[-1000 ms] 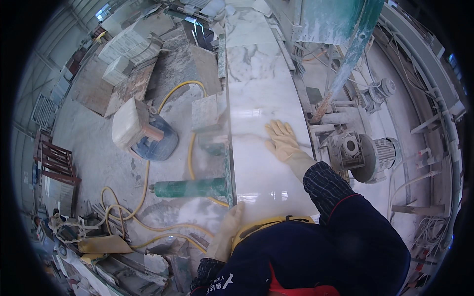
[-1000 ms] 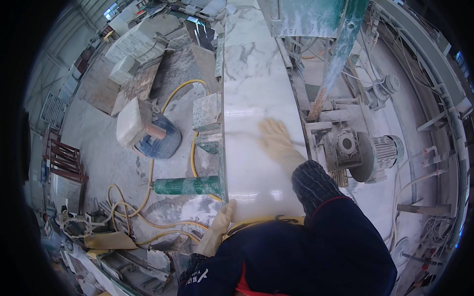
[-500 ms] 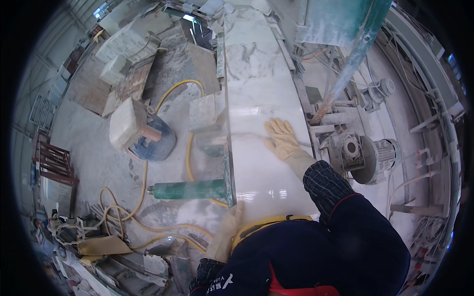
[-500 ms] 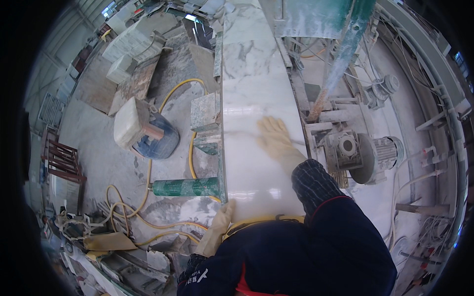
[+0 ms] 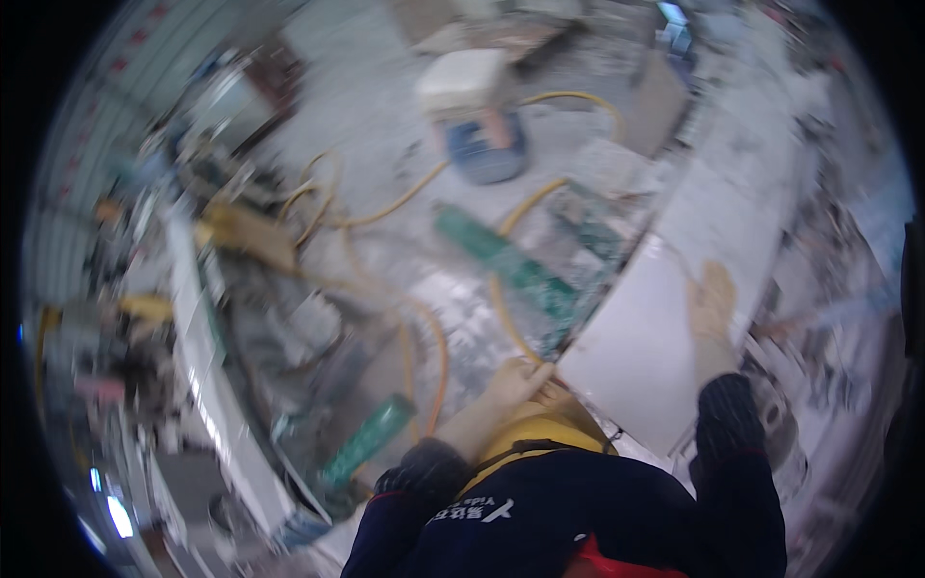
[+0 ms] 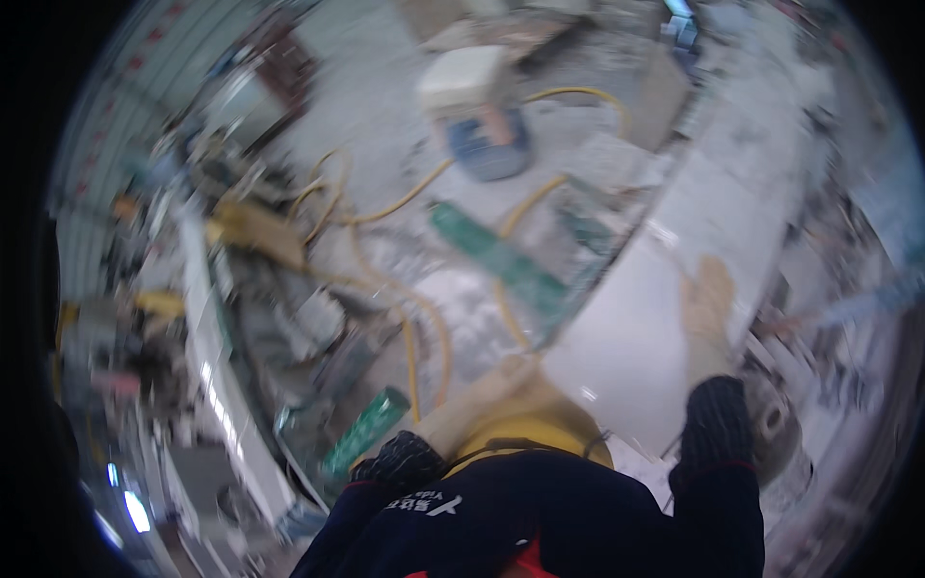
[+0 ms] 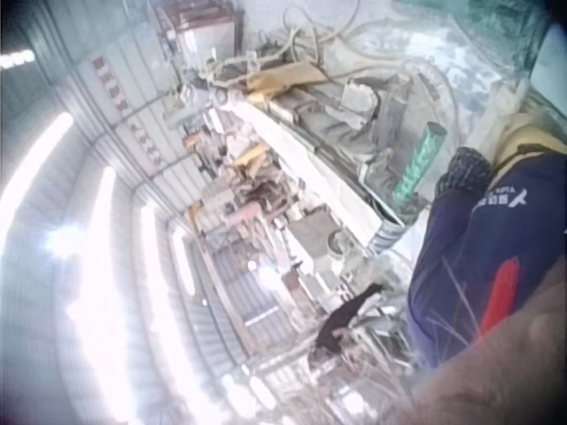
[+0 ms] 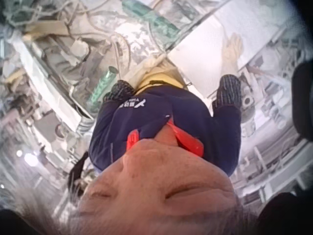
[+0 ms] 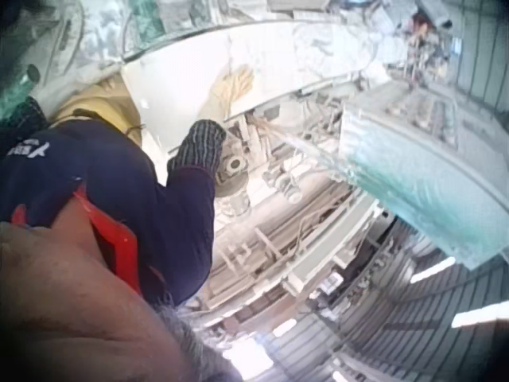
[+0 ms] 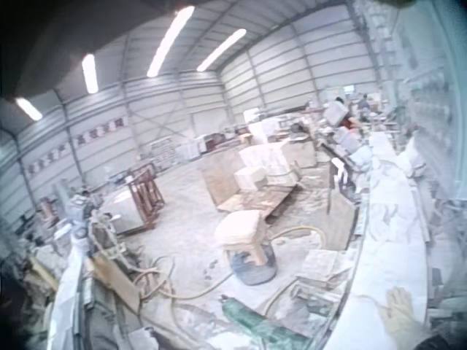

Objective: The person repeatedly wipes the surface of large white stone slabs with gloved hands, moving along the slab and turning it over to clean both sides. The person handles one slab at a time, wiping in long strokes and occasionally repositioning the slab on the workbench.

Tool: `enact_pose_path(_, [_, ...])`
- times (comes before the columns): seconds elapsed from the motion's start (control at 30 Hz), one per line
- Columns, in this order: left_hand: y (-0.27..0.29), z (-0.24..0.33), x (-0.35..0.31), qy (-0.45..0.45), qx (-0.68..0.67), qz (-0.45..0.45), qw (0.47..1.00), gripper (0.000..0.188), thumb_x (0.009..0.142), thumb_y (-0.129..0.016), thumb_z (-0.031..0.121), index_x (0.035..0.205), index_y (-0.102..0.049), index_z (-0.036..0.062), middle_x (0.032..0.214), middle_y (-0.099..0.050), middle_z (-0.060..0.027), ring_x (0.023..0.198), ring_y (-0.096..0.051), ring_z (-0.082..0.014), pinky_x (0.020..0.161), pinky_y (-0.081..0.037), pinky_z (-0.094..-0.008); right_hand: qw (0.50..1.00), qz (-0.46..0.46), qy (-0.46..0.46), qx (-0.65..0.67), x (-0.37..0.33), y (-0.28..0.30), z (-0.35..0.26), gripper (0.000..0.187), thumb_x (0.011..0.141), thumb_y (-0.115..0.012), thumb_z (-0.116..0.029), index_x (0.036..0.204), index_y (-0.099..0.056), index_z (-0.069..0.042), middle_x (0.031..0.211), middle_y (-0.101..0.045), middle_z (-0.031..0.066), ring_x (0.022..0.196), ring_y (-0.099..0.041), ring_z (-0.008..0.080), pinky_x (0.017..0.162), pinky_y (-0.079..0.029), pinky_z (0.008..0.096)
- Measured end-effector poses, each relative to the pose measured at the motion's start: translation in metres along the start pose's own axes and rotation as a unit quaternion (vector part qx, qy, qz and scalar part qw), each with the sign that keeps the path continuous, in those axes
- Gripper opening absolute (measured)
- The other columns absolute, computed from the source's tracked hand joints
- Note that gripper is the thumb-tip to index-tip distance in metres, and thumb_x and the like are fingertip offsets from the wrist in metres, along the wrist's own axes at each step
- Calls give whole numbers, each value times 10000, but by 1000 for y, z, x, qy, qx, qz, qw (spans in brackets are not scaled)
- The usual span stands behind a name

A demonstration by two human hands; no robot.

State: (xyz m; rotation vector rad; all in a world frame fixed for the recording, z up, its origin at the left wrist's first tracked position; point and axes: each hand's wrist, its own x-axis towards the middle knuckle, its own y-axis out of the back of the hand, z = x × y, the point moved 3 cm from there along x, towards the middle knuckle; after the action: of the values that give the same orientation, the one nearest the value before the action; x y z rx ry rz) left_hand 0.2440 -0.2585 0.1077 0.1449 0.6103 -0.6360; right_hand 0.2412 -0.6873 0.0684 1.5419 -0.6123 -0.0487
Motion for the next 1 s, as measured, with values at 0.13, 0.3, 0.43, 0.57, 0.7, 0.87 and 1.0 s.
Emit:
enact_pose_path(0.13, [28,-55,-69,-1,49,58,997,426,1047,-537,349,1247,-600,-21,991,-708,-201,875,-722,-229,804,-579,-317,1000,-17,13,-22,3,-11,12,599,997,-534,-389,1489,-466,-54,1529,-454,201,1445,-373,361,1198,-249,497])
enact_pose_path(0.3, [78,-145,-167,-162,327,234,901,422,1023,-547,331,1354,-561,70,1103,-698,-184,1026,-685,-263,922,-533,-379,998,-51,37,-25,13,-15,24,626,1032,-452,-441,1508,-436,-35,1560,-405,214,1476,-322,357,1218,-217,464])
enact_pose_path(0.43, [123,-232,-268,36,-198,484,852,422,1018,-580,333,1285,-591,7,1150,-697,-150,1105,-651,-242,968,-500,-364,988,-153,8,0,41,-13,32,627,1037,-449,-409,1484,-433,31,1557,-391,246,1476,-315,375,1220,-235,435])
enact_pose_path(0.57, [164,-273,-398,-40,-78,781,618,428,1043,-533,296,1334,-572,-15,1244,-667,-183,1163,-622,-232,1014,-469,-333,970,-147,-29,191,40,15,-25,546,1051,-452,-327,1455,-469,40,1523,-446,240,1431,-402,348,1187,-308,386])
enact_pose_path(0.7, [209,-291,-484,-2,12,843,537,442,1031,-520,211,1383,-528,-57,1366,-587,-221,1266,-573,-299,1079,-429,-368,903,-80,88,414,-36,61,-167,452,1064,-444,-242,1414,-525,33,1439,-554,202,1344,-514,296,1134,-375,351])
enact_pose_path(0.87, [303,-298,-512,131,271,763,572,464,945,-567,206,1359,-544,-2,1355,-569,-211,1283,-500,-384,1098,-389,-447,872,-132,151,447,-150,99,-317,372,1033,-509,-123,1379,-566,2,1397,-592,165,1297,-549,267,1103,-402,342])
enact_pose_path(1.0, [377,-310,-503,131,345,718,590,500,938,-537,239,1408,-507,73,1457,-496,-166,1365,-416,-376,1145,-310,-495,889,-238,160,358,-208,100,-369,404,1060,-476,-220,1394,-564,-9,1391,-591,181,1284,-556,291,1102,-403,355])
